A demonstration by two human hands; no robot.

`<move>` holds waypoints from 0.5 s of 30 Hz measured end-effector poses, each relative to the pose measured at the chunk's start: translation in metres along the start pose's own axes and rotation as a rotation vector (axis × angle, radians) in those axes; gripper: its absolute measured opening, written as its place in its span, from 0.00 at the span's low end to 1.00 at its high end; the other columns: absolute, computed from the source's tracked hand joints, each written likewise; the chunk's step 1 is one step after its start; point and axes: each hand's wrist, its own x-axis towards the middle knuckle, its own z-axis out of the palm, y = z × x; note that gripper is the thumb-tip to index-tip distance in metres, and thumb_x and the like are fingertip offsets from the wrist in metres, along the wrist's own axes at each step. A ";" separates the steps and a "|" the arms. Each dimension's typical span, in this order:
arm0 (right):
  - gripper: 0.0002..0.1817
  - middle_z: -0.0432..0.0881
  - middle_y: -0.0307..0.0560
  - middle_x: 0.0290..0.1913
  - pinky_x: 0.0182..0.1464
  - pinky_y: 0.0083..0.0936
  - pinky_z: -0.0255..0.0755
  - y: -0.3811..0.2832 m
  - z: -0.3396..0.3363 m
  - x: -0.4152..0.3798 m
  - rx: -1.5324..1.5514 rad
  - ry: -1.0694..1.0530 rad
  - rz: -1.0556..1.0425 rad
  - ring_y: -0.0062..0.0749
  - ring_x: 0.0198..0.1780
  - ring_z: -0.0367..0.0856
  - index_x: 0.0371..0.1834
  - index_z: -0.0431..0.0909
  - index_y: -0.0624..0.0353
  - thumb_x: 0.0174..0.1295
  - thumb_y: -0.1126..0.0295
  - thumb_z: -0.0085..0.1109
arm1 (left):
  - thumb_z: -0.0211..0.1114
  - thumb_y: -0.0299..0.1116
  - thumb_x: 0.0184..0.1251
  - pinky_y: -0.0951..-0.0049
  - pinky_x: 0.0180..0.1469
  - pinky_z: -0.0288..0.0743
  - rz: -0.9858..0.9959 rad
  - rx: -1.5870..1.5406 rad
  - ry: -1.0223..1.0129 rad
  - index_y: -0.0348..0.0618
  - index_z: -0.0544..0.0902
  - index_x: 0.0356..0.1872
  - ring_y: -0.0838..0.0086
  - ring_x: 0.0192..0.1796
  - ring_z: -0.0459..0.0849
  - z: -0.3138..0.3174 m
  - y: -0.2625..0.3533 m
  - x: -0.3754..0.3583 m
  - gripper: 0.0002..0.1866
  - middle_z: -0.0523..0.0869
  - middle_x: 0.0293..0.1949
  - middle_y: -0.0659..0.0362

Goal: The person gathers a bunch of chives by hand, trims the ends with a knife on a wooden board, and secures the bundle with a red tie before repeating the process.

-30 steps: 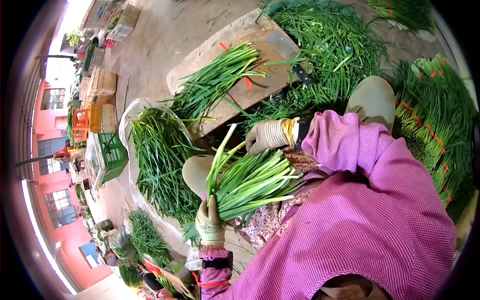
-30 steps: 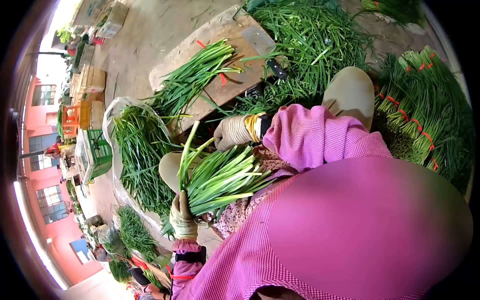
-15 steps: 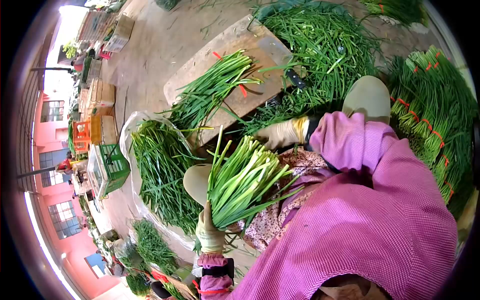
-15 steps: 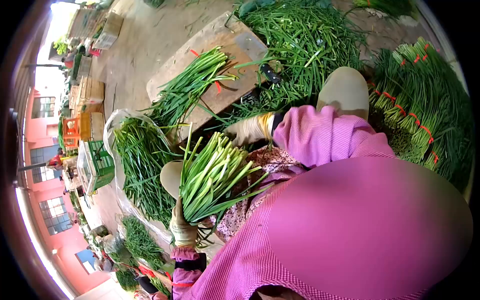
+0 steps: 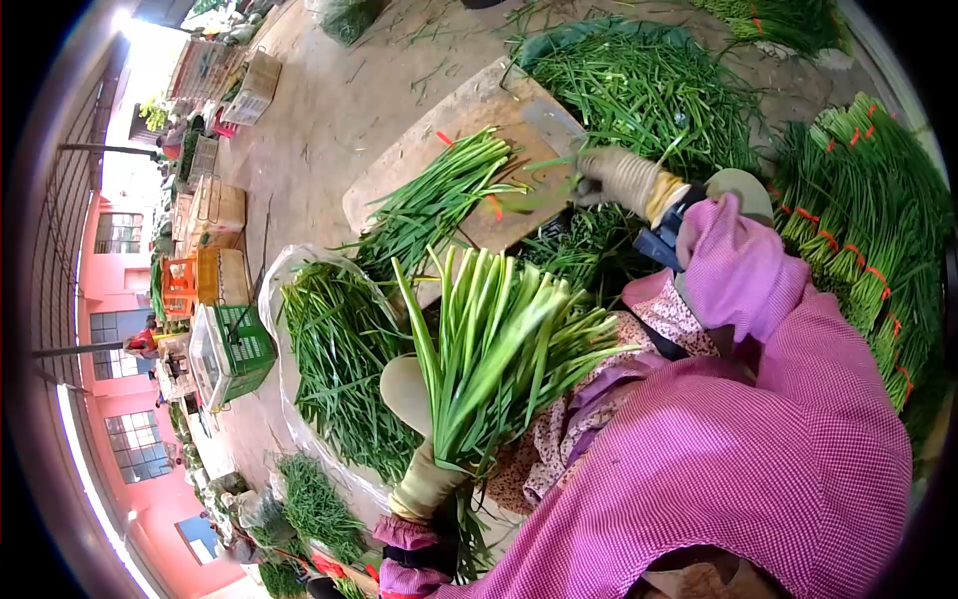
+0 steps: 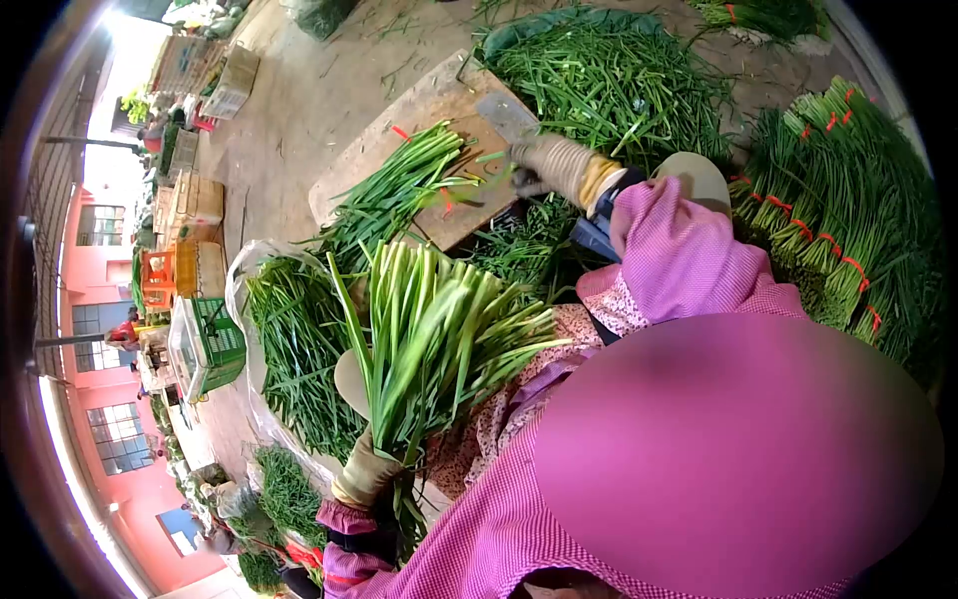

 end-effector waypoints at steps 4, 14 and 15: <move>0.10 0.77 0.44 0.26 0.34 0.32 0.81 -0.027 -0.013 -0.016 0.236 0.011 -0.071 0.31 0.28 0.78 0.37 0.77 0.62 0.69 0.66 0.54 | 0.73 0.20 0.53 0.77 0.53 0.77 -0.057 0.110 -0.081 0.42 0.75 0.60 0.76 0.49 0.83 -0.011 -0.006 0.008 0.30 0.85 0.51 0.61; 0.21 0.84 0.46 0.45 0.50 0.30 0.74 -0.034 0.062 -0.048 -0.780 -0.357 -0.528 0.33 0.48 0.82 0.57 0.78 0.59 0.64 0.60 0.62 | 0.72 0.23 0.51 0.64 0.67 0.67 0.004 0.083 -0.400 0.39 0.67 0.69 0.63 0.64 0.74 -0.028 -0.041 0.031 0.40 0.76 0.63 0.54; 0.21 0.85 0.44 0.44 0.50 0.30 0.74 -0.032 0.076 -0.051 -0.677 -0.437 -0.434 0.31 0.47 0.81 0.57 0.78 0.59 0.63 0.61 0.63 | 0.71 0.23 0.50 0.63 0.68 0.66 0.004 0.170 -0.443 0.37 0.67 0.68 0.61 0.64 0.75 -0.024 -0.031 0.029 0.40 0.77 0.62 0.52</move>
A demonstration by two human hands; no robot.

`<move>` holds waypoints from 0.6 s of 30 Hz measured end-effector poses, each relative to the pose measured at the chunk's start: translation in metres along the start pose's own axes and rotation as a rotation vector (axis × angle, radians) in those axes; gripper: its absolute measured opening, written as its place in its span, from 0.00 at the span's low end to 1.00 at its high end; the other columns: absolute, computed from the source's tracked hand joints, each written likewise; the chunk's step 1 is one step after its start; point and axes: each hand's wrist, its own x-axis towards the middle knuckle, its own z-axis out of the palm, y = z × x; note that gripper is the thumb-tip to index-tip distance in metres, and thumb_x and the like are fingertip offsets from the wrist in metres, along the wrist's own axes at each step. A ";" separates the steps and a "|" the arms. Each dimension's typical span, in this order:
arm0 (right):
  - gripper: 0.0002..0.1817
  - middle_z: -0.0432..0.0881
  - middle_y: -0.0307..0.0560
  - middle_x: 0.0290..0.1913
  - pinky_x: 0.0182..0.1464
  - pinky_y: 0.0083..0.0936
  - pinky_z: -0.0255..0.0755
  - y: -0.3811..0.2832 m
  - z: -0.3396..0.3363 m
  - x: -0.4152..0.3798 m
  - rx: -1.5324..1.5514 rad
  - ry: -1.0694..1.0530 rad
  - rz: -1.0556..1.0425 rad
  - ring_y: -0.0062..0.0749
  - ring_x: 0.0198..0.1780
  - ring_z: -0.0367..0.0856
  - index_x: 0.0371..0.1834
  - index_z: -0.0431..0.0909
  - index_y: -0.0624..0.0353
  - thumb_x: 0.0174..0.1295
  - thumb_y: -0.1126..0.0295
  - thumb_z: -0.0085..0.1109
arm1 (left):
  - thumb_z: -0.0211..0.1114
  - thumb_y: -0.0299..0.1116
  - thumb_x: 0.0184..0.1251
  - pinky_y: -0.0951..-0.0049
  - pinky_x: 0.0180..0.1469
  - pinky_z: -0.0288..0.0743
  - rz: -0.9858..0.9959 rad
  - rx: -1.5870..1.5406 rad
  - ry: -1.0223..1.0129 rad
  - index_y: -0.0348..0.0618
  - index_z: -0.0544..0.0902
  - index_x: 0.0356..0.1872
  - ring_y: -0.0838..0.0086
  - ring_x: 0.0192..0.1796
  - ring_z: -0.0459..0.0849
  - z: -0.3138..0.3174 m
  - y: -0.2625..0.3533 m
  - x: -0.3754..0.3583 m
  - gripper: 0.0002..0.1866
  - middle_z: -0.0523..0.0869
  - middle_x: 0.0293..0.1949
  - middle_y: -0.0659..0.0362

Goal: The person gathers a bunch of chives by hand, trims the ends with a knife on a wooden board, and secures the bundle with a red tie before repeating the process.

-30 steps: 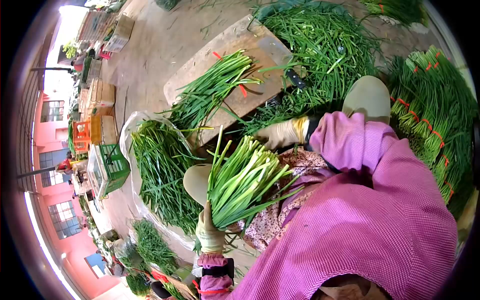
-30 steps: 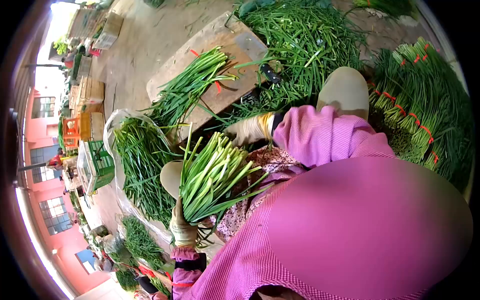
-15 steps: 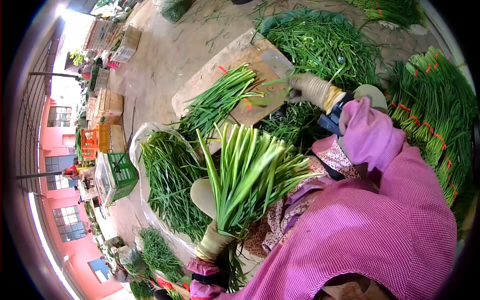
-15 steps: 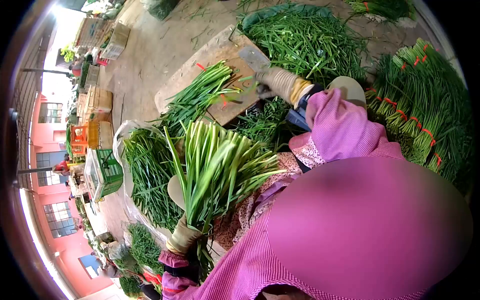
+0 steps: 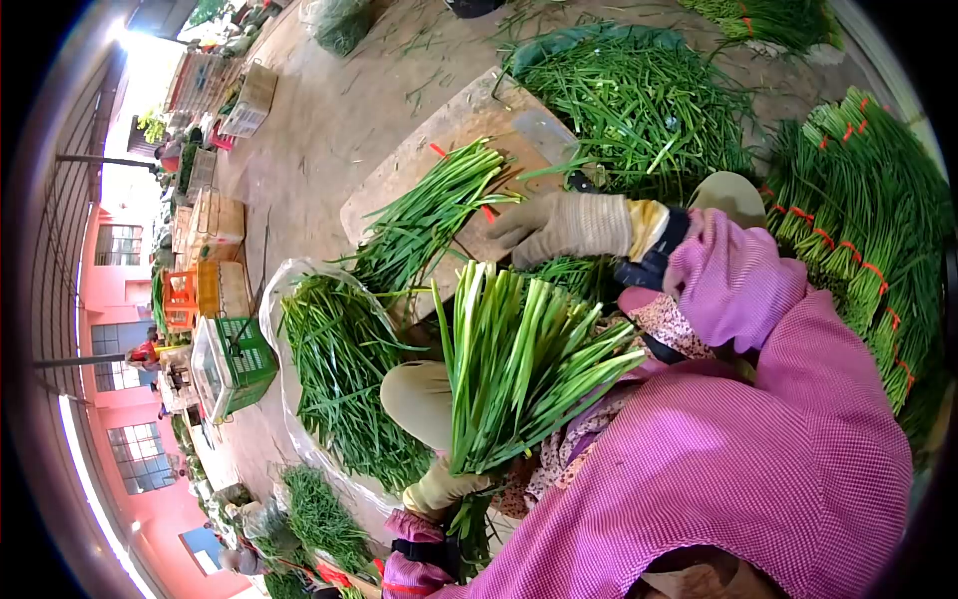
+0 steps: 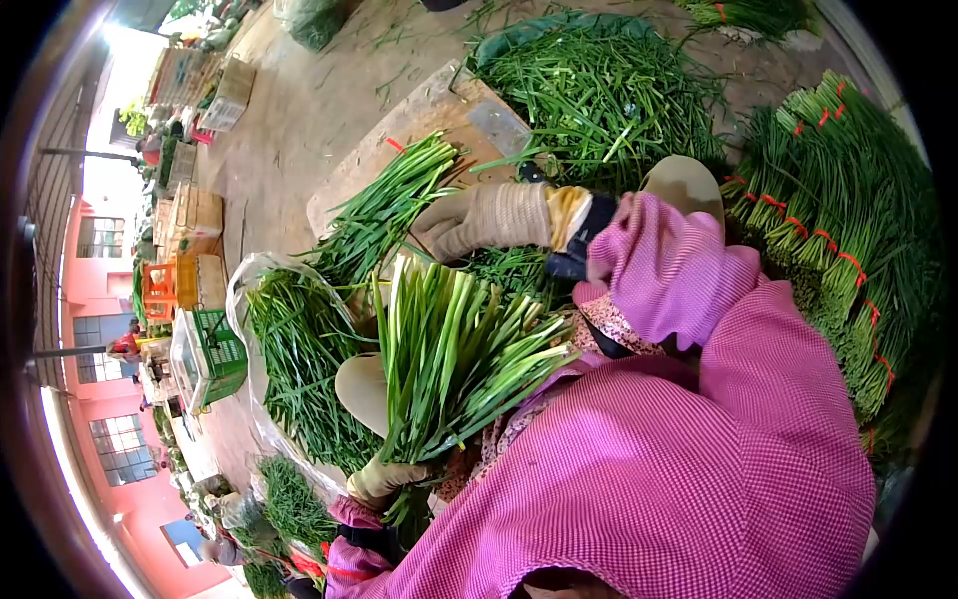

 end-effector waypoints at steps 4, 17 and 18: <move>0.19 0.85 0.41 0.39 0.50 0.27 0.73 -0.015 0.022 0.011 0.059 -0.180 0.158 0.24 0.45 0.80 0.51 0.82 0.59 0.63 0.59 0.64 | 0.70 0.22 0.55 0.68 0.64 0.68 0.016 -0.195 -0.086 0.39 0.62 0.71 0.68 0.62 0.74 0.012 0.011 0.003 0.41 0.76 0.62 0.56; 0.18 0.83 0.41 0.33 0.43 0.27 0.72 0.004 0.018 -0.001 -0.102 -0.043 0.089 0.29 0.38 0.79 0.45 0.82 0.54 0.64 0.52 0.60 | 0.67 0.16 0.57 0.65 0.70 0.64 0.031 -0.368 -0.105 0.41 0.53 0.75 0.63 0.69 0.69 0.025 0.034 0.005 0.45 0.71 0.67 0.51; 0.17 0.83 0.42 0.33 0.43 0.27 0.72 0.010 0.014 -0.003 -0.179 -0.003 0.034 0.29 0.38 0.80 0.44 0.82 0.54 0.66 0.53 0.58 | 0.66 0.16 0.58 0.65 0.70 0.64 0.016 -0.258 -0.137 0.42 0.54 0.75 0.64 0.69 0.69 0.013 0.019 0.009 0.44 0.71 0.68 0.52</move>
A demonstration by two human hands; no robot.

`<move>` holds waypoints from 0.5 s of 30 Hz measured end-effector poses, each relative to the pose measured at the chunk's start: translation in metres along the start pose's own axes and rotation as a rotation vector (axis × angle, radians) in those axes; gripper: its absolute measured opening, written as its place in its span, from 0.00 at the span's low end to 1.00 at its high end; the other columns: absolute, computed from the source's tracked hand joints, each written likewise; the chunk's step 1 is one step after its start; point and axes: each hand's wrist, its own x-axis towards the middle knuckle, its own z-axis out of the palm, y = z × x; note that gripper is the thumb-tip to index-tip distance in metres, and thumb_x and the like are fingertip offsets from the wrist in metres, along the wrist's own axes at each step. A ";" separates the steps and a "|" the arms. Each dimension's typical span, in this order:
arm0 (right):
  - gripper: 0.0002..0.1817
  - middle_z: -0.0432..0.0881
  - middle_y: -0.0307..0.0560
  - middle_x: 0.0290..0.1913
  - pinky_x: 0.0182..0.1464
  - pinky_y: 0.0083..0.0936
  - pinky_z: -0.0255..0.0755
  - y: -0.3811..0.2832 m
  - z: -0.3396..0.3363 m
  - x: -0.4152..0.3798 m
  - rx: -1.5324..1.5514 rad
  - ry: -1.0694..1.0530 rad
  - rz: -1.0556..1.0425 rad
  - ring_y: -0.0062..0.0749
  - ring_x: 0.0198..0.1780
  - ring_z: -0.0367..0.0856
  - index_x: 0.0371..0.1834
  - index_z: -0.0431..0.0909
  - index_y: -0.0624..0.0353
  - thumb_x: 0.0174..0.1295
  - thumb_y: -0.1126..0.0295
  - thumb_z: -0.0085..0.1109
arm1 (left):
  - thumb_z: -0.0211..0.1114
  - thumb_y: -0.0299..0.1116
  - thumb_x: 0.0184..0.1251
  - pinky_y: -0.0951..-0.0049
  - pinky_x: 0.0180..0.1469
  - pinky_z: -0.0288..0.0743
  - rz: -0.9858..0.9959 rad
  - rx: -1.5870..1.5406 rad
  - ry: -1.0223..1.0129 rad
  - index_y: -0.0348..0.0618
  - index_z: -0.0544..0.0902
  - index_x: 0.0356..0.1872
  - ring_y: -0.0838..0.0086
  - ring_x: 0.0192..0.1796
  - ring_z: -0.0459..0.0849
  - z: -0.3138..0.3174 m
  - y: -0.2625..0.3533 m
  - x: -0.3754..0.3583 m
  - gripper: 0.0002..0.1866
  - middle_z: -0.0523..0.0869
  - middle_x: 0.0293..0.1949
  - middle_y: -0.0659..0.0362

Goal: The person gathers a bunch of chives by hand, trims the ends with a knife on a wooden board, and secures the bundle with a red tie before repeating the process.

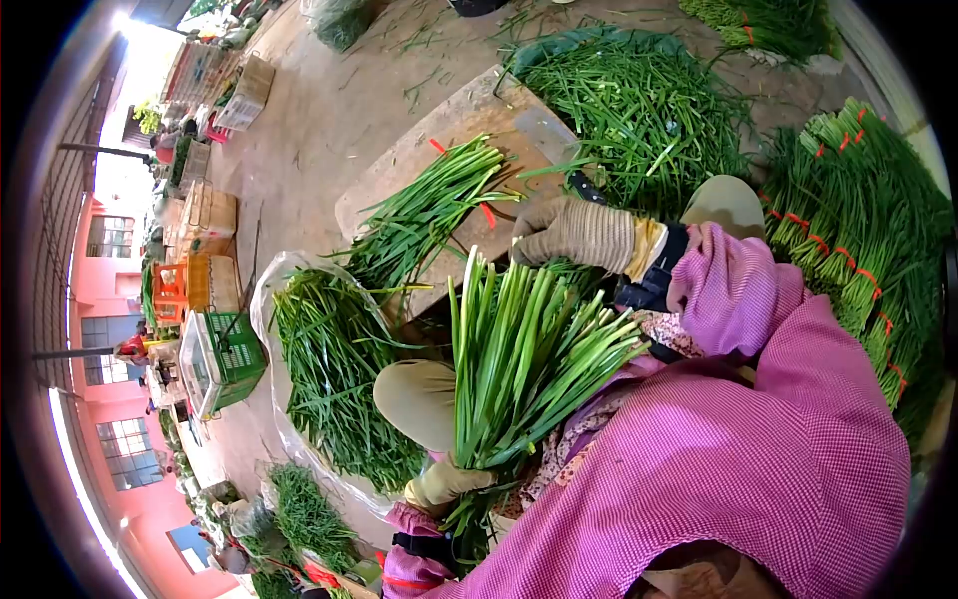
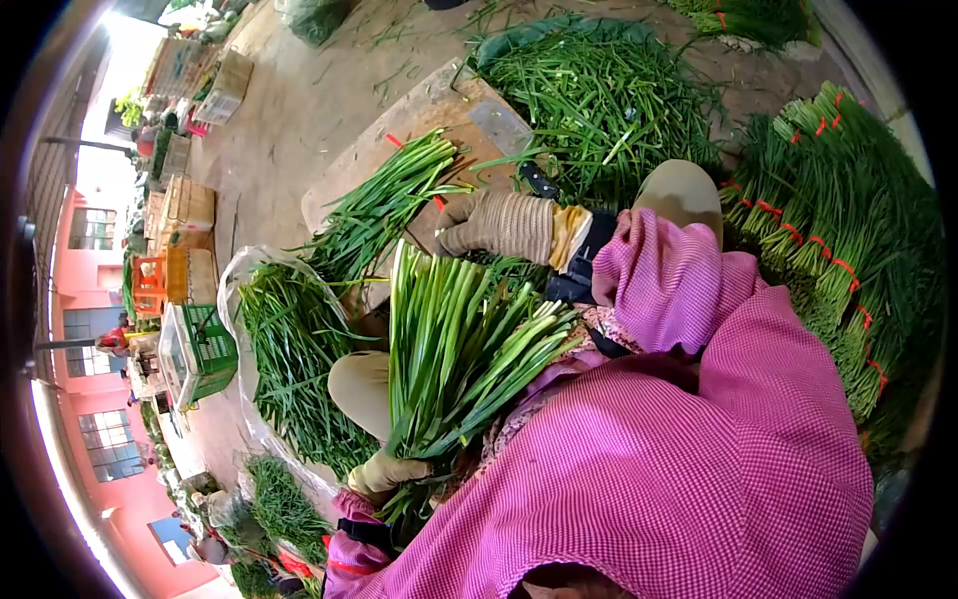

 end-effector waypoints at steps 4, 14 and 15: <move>0.18 0.82 0.44 0.31 0.42 0.28 0.73 0.011 -0.032 -0.005 0.017 0.067 0.053 0.29 0.36 0.80 0.39 0.81 0.58 0.68 0.54 0.54 | 0.72 0.23 0.52 0.64 0.68 0.65 -0.045 0.033 0.083 0.41 0.60 0.72 0.65 0.64 0.73 0.001 -0.005 0.002 0.44 0.75 0.63 0.54; 0.14 0.80 0.45 0.27 0.24 0.23 0.73 -0.001 -0.083 -0.002 0.260 0.571 0.358 0.28 0.21 0.76 0.47 0.78 0.58 0.71 0.62 0.47 | 0.69 0.18 0.53 0.67 0.69 0.64 -0.065 0.058 -0.008 0.41 0.56 0.74 0.66 0.68 0.70 0.005 0.003 0.001 0.46 0.71 0.67 0.54; 0.15 0.81 0.43 0.27 0.18 0.19 0.70 -0.013 -0.074 -0.004 0.187 0.299 0.404 0.23 0.18 0.75 0.47 0.78 0.56 0.71 0.60 0.47 | 0.70 0.19 0.53 0.67 0.69 0.63 -0.068 0.002 -0.013 0.41 0.55 0.75 0.65 0.68 0.69 0.010 0.009 0.002 0.47 0.71 0.67 0.54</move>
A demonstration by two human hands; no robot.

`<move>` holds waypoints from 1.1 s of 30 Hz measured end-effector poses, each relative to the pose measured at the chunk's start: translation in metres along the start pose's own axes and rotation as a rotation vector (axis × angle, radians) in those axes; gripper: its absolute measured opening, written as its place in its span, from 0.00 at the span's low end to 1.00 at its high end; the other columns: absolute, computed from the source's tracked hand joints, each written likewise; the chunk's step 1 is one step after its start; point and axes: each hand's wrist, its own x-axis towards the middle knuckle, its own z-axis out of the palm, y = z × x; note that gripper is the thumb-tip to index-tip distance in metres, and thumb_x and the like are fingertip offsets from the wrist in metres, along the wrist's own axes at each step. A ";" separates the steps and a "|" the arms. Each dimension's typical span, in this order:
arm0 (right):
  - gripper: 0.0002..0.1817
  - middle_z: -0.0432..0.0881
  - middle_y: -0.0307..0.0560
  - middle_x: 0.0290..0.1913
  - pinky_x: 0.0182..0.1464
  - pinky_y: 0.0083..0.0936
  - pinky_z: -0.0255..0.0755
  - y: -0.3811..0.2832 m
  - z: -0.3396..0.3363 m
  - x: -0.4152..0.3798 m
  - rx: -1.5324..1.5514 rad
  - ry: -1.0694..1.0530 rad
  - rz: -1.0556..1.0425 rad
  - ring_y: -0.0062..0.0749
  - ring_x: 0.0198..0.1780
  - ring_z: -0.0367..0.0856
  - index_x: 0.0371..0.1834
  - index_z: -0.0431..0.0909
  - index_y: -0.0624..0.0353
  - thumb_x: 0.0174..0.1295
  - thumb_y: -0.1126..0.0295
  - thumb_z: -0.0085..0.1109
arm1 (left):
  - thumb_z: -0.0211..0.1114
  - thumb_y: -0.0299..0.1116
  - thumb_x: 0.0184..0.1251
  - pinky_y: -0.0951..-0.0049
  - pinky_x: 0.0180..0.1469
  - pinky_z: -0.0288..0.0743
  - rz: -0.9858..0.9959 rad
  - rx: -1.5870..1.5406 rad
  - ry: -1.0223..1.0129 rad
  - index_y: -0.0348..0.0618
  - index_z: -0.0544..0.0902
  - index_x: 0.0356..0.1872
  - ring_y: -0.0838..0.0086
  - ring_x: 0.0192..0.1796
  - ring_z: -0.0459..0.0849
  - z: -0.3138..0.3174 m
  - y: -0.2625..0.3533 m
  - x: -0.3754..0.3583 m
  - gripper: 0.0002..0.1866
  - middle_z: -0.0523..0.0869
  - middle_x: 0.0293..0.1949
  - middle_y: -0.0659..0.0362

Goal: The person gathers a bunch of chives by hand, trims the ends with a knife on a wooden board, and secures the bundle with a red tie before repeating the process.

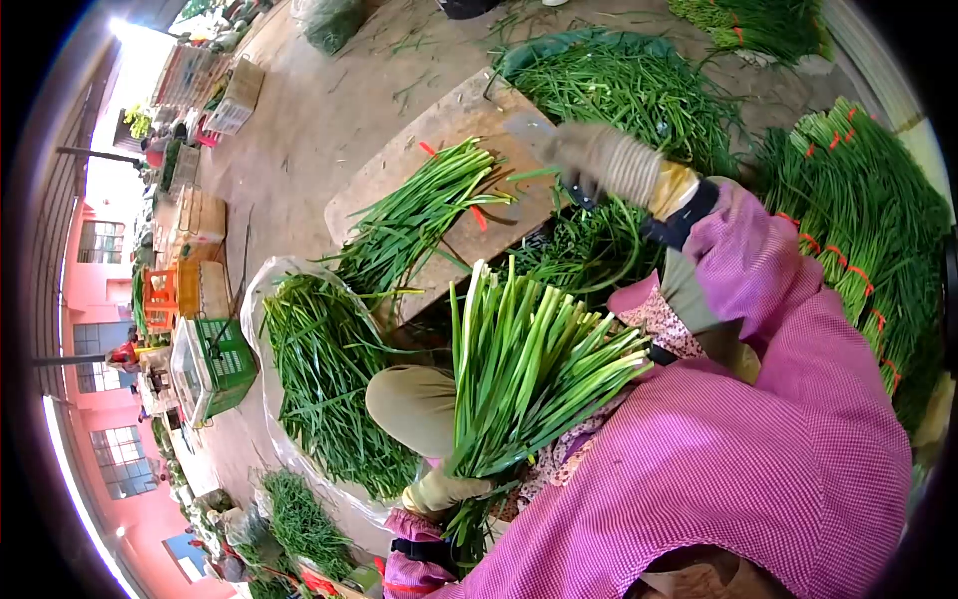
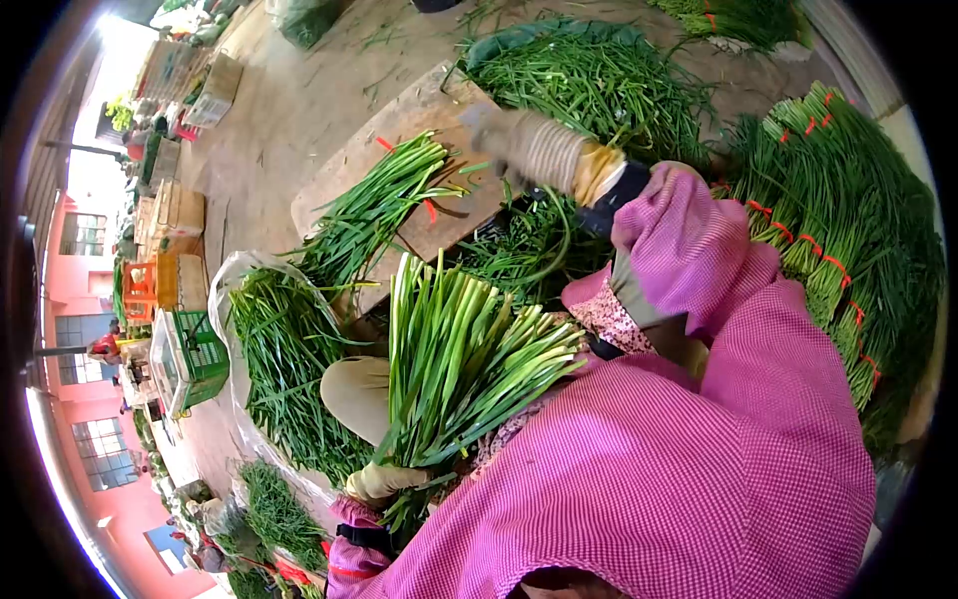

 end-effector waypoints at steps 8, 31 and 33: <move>0.17 0.85 0.38 0.28 0.34 0.26 0.74 0.008 0.073 -0.012 -0.198 -0.604 -0.035 0.22 0.29 0.79 0.43 0.86 0.56 0.63 0.55 0.60 | 0.71 0.23 0.53 0.65 0.70 0.63 0.080 0.081 -0.041 0.42 0.51 0.76 0.64 0.69 0.68 -0.005 -0.003 0.003 0.50 0.69 0.68 0.53; 0.13 0.86 0.42 0.33 0.45 0.25 0.75 0.013 0.059 0.003 -0.136 -0.420 -0.308 0.25 0.37 0.81 0.38 0.84 0.62 0.64 0.63 0.59 | 0.69 0.22 0.57 0.66 0.68 0.65 -0.056 0.177 -0.048 0.43 0.53 0.75 0.67 0.68 0.69 -0.010 0.002 0.004 0.46 0.70 0.68 0.55; 0.12 0.85 0.40 0.32 0.43 0.26 0.75 0.030 0.028 0.021 -0.247 -0.199 -0.403 0.23 0.36 0.79 0.40 0.84 0.60 0.64 0.63 0.59 | 0.70 0.22 0.57 0.66 0.68 0.66 -0.031 0.167 -0.070 0.43 0.54 0.75 0.67 0.68 0.69 -0.012 0.001 0.005 0.46 0.71 0.68 0.55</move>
